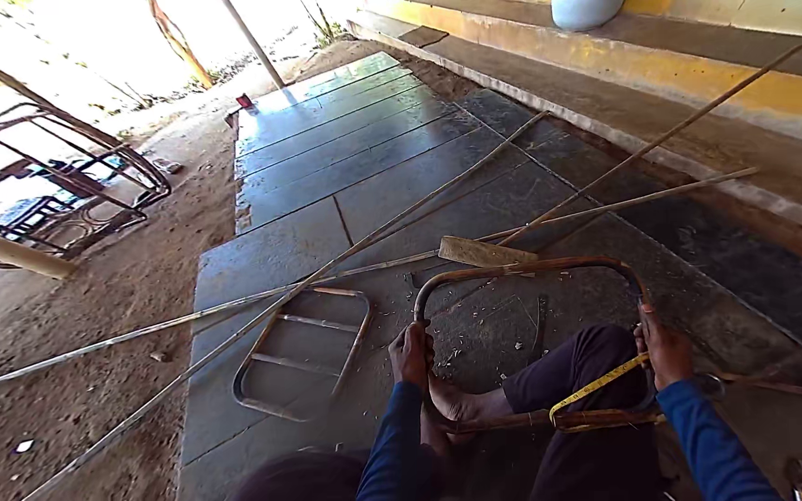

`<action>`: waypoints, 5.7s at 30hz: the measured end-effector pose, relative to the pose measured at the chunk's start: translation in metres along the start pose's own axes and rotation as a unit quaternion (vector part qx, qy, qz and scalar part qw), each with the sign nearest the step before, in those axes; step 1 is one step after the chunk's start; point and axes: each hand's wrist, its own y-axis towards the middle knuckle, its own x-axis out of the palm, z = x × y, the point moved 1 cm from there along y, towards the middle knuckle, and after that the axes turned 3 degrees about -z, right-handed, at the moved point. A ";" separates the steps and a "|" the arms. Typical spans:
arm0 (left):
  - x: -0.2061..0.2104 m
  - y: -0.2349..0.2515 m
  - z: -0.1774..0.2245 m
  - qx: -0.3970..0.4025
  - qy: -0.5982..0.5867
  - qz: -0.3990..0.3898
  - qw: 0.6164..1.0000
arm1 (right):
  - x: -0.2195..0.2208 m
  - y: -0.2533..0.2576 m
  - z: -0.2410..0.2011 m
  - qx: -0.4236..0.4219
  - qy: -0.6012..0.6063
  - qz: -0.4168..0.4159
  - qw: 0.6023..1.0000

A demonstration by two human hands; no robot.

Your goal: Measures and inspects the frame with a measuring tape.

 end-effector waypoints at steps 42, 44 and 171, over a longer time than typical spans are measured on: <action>-0.005 0.005 -0.008 0.001 0.035 0.010 0.999 | 0.003 0.003 0.009 0.011 -0.032 -0.011 0.999; 0.000 0.001 -0.004 0.000 0.051 0.005 0.999 | 0.000 0.001 0.006 0.011 -0.042 -0.015 0.999; -0.018 -0.177 -0.011 -0.112 -0.119 -0.017 0.986 | 0.031 -0.201 -0.053 -0.093 -0.121 -0.432 0.889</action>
